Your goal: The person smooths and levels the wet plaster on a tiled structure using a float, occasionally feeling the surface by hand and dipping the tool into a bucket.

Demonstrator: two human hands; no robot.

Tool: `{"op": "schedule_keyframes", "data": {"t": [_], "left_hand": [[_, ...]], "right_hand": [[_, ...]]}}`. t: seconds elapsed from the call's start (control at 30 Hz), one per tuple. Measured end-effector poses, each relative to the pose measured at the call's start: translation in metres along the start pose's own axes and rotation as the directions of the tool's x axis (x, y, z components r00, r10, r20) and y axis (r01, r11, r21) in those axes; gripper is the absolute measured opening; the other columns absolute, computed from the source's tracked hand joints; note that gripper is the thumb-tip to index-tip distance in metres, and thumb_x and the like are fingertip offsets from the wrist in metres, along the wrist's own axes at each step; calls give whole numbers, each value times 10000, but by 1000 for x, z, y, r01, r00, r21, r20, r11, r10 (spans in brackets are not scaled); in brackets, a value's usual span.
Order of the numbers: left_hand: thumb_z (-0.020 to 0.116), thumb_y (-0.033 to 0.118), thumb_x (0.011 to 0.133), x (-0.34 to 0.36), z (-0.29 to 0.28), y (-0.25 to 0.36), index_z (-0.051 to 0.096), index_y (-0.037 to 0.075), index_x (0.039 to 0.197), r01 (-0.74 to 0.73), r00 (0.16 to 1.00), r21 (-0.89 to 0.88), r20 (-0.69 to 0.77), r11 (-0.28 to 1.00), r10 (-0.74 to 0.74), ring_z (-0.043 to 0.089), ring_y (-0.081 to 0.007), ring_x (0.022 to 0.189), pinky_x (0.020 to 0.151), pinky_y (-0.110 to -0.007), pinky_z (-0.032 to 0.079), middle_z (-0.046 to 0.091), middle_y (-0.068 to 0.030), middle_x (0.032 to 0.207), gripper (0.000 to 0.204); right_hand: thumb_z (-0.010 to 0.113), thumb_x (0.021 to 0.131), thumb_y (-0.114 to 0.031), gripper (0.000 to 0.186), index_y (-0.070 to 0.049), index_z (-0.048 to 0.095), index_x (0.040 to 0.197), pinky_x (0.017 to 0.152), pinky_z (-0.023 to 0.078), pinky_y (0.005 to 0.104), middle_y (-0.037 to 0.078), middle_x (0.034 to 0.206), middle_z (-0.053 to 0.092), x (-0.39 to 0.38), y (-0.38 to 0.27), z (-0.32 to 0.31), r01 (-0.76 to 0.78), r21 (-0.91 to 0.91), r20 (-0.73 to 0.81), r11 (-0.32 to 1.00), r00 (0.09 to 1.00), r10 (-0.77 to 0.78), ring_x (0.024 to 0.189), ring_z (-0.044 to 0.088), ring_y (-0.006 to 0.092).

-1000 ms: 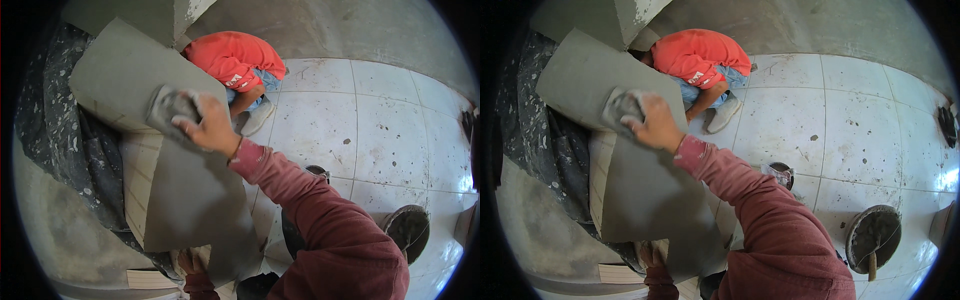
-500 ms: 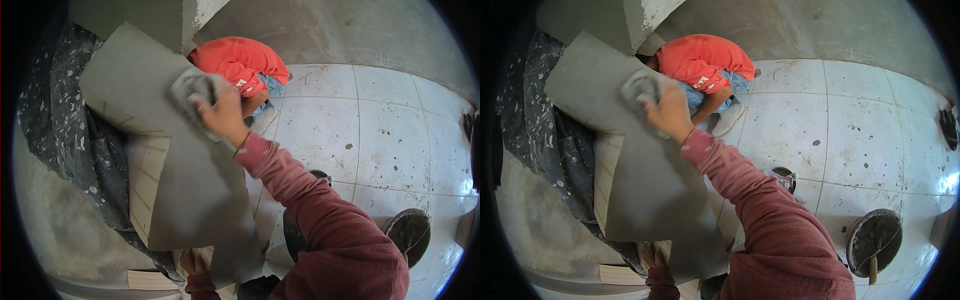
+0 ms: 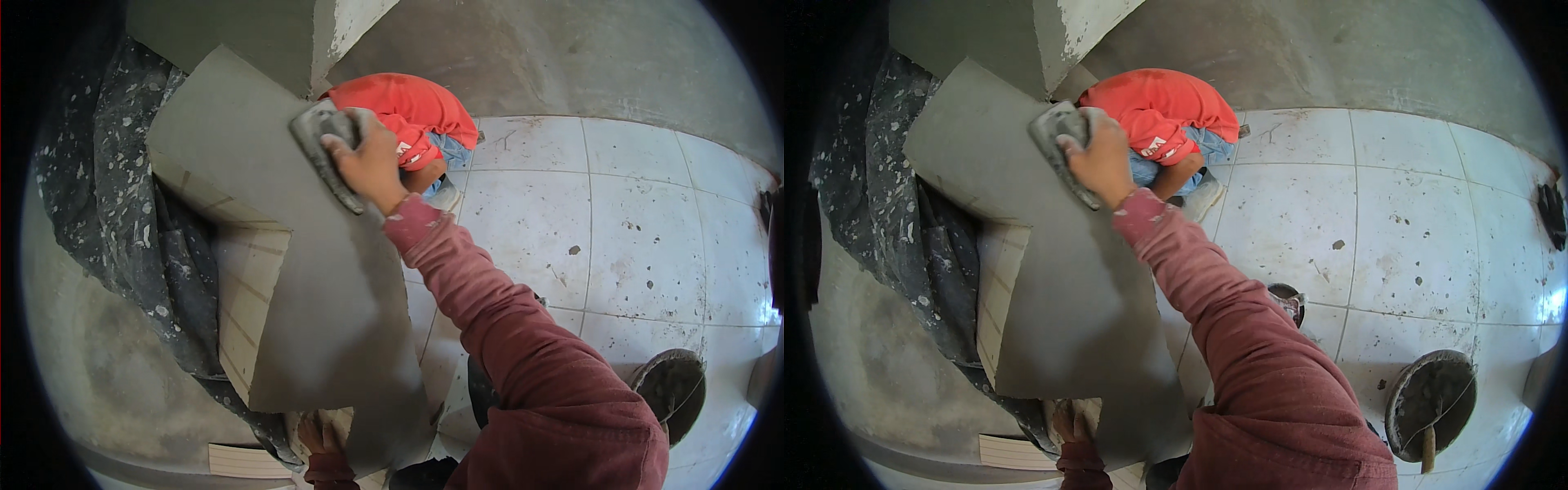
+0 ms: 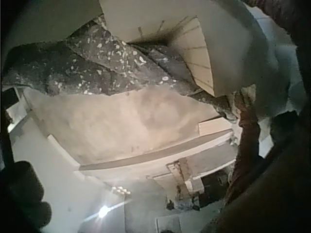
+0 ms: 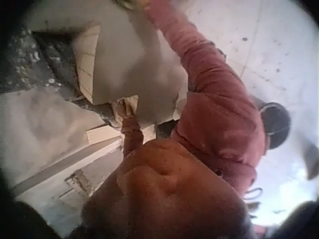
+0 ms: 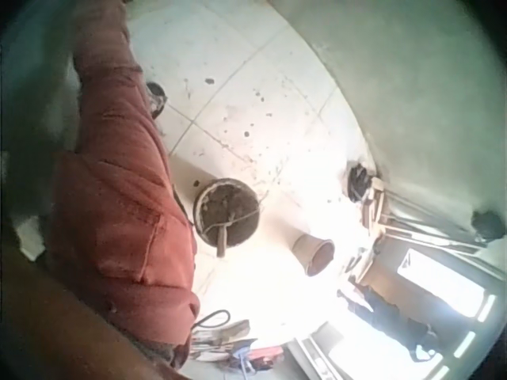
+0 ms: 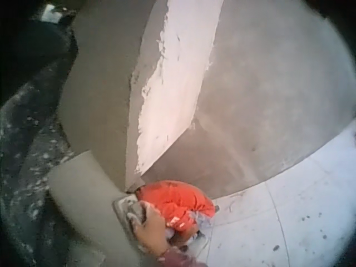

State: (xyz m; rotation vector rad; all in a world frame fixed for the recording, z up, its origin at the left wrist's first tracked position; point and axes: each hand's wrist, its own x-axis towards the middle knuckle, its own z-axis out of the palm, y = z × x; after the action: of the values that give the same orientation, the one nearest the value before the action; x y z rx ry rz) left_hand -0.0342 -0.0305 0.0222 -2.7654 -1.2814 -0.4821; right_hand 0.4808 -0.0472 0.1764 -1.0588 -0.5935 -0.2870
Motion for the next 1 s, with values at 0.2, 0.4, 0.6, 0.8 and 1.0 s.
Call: {"op": "schedule_keyframes", "data": {"t": [0.2,0.4,0.6,0.8,1.0], "left_hand": [[430,305,826,-7,1,-2,421,-34,1158,23,999,29,-26,999,-22,350,-415,1096,929,-514,231,402,-243,1203,475],[422,326,829,1,2,-3,425,-34,1160,-42,999,52,-8,998,42,349,-421,1096,922,-519,236,395,-248,1211,489],[431,294,839,4,-14,20,394,-34,1175,-3,999,-7,34,1000,3,369,-421,1070,917,-512,248,402,-253,1199,472],[448,358,750,0,-9,22,513,-9,1106,-5,994,7,-109,1000,6,410,-388,1046,893,-476,293,466,-218,1135,515],[428,318,811,8,-13,26,440,-39,1114,43,999,-20,-27,999,-43,379,-409,1072,919,-494,259,428,-251,1161,468]], "right_hand": [[671,676,-195,428,-1,506,1021,788,415,377,191,926,558,-13,-23,1,281,14,70,959,957,-282,899,526,340],[676,673,-189,433,8,513,1022,772,427,382,199,936,560,-2,-13,5,271,-26,17,962,962,-271,878,537,343],[667,685,-197,428,0,522,1037,774,432,348,195,934,581,-1,-3,-26,227,87,35,970,972,-230,886,557,321],[628,751,-164,378,40,537,1055,751,435,284,136,910,610,61,45,-24,-176,187,249,967,960,127,836,579,209],[645,747,-142,443,75,516,1110,723,428,269,95,870,617,91,45,-20,-423,219,533,879,807,255,764,564,145]]}}
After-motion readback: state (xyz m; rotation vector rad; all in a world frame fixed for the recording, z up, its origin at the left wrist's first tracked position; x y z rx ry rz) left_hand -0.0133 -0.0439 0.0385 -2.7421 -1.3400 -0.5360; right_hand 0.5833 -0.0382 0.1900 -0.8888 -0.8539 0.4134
